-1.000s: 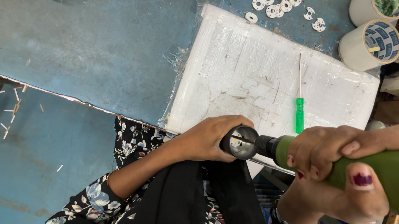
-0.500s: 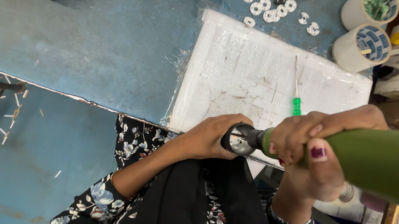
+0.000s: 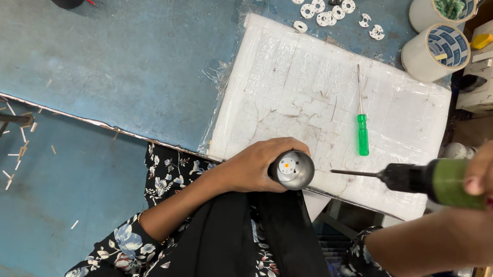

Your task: The person assembles small cylindrical lamp fixtures at a factory workbench. They hold a black cylindrical housing, insert an LED module into its base, use a green-handled screwdriver and a powered screwdriver to drive screws securing the module, attach red and black wires to the module terminals, and place completed housings with others on the table.

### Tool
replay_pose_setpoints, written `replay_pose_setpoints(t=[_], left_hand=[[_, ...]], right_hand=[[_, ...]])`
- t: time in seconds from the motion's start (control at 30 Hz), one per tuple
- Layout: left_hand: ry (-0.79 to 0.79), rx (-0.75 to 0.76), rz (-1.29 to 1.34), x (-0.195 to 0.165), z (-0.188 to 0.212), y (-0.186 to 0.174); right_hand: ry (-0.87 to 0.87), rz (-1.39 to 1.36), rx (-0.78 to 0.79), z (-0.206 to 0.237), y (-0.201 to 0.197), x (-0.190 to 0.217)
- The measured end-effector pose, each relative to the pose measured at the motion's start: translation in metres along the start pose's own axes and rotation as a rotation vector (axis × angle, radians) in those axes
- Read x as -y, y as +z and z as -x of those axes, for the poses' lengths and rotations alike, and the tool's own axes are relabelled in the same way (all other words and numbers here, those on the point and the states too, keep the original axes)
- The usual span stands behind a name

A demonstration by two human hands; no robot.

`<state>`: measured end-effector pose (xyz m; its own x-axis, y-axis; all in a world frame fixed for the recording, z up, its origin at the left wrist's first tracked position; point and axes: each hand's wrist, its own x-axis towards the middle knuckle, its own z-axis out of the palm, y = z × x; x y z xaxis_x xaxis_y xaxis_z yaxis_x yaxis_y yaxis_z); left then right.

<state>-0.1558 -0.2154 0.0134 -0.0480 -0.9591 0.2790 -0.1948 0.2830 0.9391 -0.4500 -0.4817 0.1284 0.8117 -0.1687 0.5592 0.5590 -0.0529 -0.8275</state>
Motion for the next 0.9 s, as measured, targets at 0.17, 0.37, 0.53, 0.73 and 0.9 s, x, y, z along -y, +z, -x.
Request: replay_pose_setpoints(t=[0.17, 0.37, 0.53, 0.73, 0.9], left_hand=[[0.04, -0.085, 0.061, -0.008, 0.001, -0.01], [0.149, -0.244, -0.154, -0.019, 0.004, -0.07], [-0.06, -0.684, -0.33, -0.015, 0.011, -0.145], [-0.06, -1.113, -0.598, 0.023, 0.015, -0.252], [-0.103, -1.266, -0.628, 0.046, 0.026, -0.278]], right_hand=[[-0.066, 0.32, -0.573, 0.075, -0.011, 0.003], [-0.116, 0.49, -0.744, 0.081, 0.023, 0.005], [-0.135, 0.398, -0.557, 0.024, 0.033, -0.013], [0.019, 0.204, -0.037, -0.062, 0.052, -0.023], [0.263, 0.064, 0.386, -0.111, 0.092, -0.047]])
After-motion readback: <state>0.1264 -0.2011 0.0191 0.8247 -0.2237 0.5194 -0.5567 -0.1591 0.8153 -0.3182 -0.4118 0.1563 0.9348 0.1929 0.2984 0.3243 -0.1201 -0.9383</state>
